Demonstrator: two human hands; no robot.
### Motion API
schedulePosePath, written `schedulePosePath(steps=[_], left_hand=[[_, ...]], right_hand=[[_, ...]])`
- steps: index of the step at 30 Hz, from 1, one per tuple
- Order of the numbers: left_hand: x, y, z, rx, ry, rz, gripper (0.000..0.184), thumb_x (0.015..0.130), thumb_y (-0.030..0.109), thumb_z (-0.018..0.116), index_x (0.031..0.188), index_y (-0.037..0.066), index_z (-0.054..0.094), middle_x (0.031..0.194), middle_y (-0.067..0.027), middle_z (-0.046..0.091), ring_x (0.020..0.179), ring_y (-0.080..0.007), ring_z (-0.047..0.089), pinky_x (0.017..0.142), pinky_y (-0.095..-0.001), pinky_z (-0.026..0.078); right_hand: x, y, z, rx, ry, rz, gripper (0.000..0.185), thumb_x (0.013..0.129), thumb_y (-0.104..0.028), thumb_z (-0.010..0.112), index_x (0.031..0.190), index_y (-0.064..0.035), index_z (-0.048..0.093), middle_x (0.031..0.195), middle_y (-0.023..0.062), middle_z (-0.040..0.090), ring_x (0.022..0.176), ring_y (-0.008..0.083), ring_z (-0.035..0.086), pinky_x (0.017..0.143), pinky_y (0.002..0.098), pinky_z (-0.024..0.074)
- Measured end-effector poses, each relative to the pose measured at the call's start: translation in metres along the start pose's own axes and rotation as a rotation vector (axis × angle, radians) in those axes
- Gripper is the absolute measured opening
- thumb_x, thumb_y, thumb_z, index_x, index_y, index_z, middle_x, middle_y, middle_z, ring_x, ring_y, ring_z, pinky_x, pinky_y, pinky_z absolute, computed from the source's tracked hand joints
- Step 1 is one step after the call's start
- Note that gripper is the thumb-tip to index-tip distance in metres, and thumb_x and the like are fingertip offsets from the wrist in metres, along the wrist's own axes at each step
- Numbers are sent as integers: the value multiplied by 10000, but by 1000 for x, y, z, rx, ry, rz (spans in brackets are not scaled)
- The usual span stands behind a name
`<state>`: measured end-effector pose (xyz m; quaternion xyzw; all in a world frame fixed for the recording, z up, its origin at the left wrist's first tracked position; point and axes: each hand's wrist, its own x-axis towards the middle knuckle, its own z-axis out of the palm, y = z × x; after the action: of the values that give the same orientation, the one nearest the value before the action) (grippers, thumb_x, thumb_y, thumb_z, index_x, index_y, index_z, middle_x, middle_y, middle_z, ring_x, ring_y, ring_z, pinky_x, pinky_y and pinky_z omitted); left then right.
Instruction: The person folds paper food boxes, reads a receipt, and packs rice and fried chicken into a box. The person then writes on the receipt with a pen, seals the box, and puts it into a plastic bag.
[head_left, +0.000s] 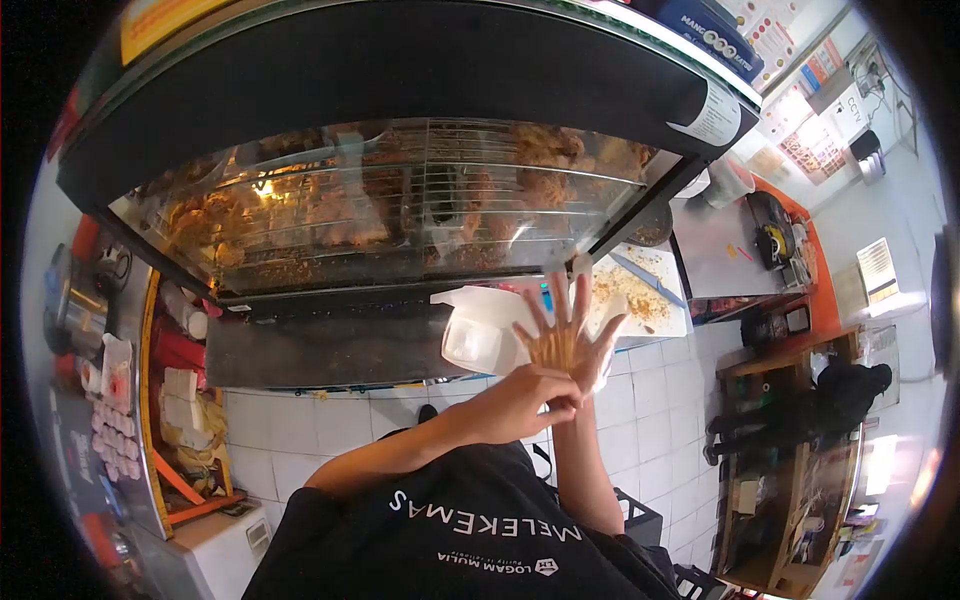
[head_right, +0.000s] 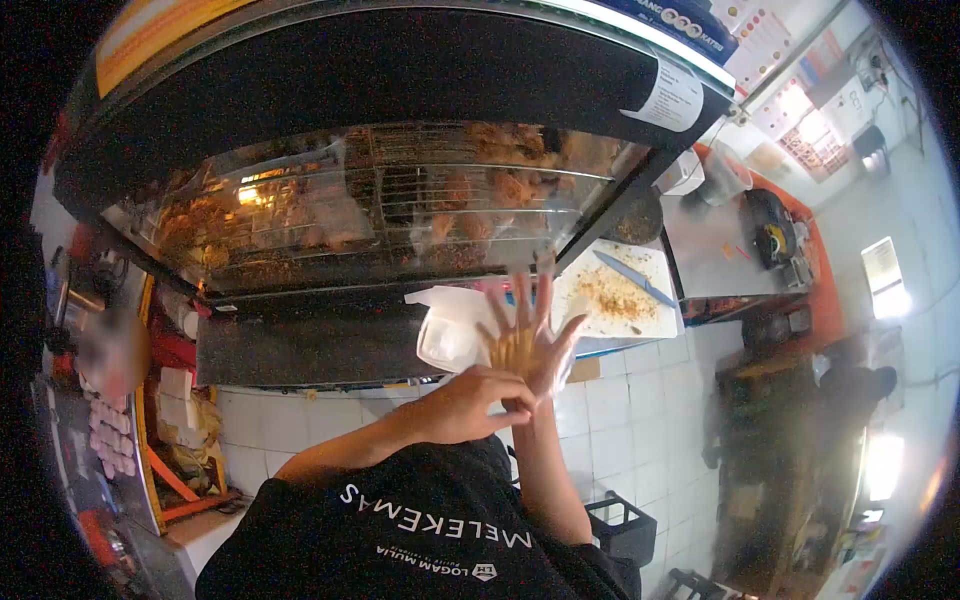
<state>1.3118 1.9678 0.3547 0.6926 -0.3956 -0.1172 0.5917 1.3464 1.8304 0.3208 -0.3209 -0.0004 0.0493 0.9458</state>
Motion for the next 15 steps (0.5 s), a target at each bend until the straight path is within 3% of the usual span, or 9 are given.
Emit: schedulePosePath(steps=[4,5,7,8,9,11,12,13,15], left_hand=[[14,-2,0,-84,-185,-34,153,916,112,731,983,-20,693,908,-113,716,882,-244,698,833,-392,547],[21,-6,-4,-69,-218,6,156,918,121,730,981,-17,693,913,-113,714,895,-243,697,838,-393,546],[41,-10,-18,13,-249,95,169,923,160,728,991,8,694,948,-104,702,916,-234,689,840,-396,543],[55,-12,-28,190,-173,177,185,920,189,733,1015,35,694,978,-88,692,913,-232,683,838,-391,544],[79,-20,-38,368,-142,232,210,912,217,742,1032,55,685,1021,-78,680,897,-231,675,836,-393,549],[124,-58,-55,913,187,526,287,934,201,704,1176,52,666,1248,-114,641,1220,-248,610,1076,-441,506],[144,-67,-72,1060,155,564,345,962,213,654,1266,52,628,1349,-111,597,1321,-243,533,1151,-440,427],[160,-74,-89,1209,120,602,405,990,224,603,1355,51,590,1450,-108,552,1422,-239,457,1227,-439,349],[174,-106,-113,1573,65,665,485,1006,260,539,1445,55,509,1540,-93,468,1467,-230,399,1259,-431,277]], right_hand=[[2,-5,-13,62,122,-182,959,886,-898,259,1645,-314,195,1708,80,149,1504,479,233,1181,677,170],[1,-6,-12,189,81,-257,924,924,-826,378,1651,-304,150,1699,135,125,1491,497,258,1174,685,210],[5,-16,-18,284,261,-302,885,952,-736,467,1650,-294,151,1689,166,126,1476,508,282,1168,683,248],[6,-21,-21,331,349,-319,871,966,-691,512,1649,-289,152,1684,181,127,1469,513,294,1165,682,266],[4,-24,-21,260,388,-334,846,978,-568,602,1636,-217,202,1652,217,209,1450,466,358,1182,615,309],[10,-30,-53,69,370,-293,832,983,-527,616,1621,-164,223,1621,210,284,1433,418,399,1195,560,311],[14,-32,-64,-28,356,-271,826,985,-506,623,1614,-137,234,1605,206,321,1424,395,419,1201,533,312],[16,-33,-61,12,408,-266,748,993,-448,633,1565,-76,325,1519,181,455,1356,322,491,1163,455,355],[25,-25,-85,-81,459,-255,697,998,-443,629,1534,-70,383,1471,160,502,1313,297,510,1128,437,369]])
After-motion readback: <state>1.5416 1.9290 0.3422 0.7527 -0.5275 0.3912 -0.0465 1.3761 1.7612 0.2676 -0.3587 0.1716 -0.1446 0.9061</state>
